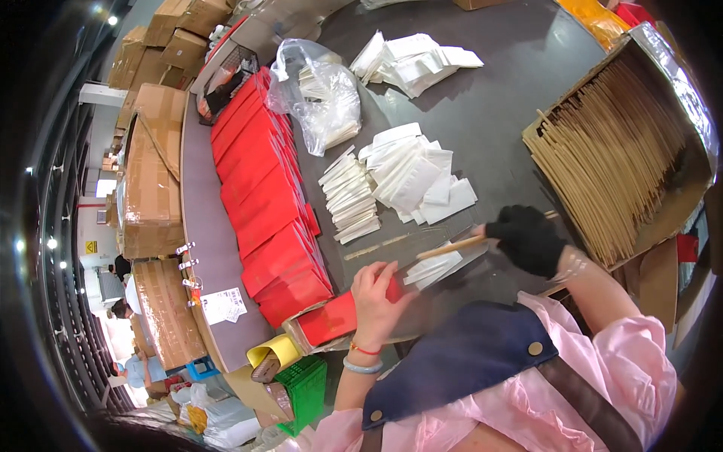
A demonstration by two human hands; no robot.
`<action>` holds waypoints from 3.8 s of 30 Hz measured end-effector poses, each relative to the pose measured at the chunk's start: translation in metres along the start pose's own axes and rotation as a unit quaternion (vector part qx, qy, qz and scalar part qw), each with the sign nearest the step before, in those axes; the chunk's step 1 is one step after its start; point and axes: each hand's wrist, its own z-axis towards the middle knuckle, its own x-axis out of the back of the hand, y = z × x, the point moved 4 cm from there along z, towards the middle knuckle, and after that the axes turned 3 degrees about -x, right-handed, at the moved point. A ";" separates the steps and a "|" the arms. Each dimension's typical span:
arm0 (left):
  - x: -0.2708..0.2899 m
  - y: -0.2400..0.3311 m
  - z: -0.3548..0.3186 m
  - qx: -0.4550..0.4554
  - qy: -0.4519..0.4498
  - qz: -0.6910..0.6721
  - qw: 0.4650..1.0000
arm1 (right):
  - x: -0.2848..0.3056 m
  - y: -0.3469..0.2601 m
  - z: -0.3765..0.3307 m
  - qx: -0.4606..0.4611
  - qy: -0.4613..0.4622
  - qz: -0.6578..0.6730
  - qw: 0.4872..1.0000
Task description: Packaging pairs of disposable chopsticks into individual sleeves or holders at a warehouse workstation.
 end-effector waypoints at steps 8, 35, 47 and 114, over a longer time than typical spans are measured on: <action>-0.023 -0.004 -0.011 -0.033 -0.049 0.011 0.998 | -0.077 -0.026 0.029 0.122 -0.045 -0.026 0.991; 0.063 -0.061 0.020 0.012 0.106 0.153 0.982 | 0.005 -0.042 0.029 -0.025 0.017 -0.110 0.993; -0.024 -0.054 -0.027 0.207 0.035 0.018 0.978 | -0.013 -0.053 0.034 0.021 -0.072 -0.092 0.993; -0.032 0.006 0.000 -0.023 -0.038 0.063 0.997 | -0.048 0.015 0.023 -0.034 0.043 0.094 0.994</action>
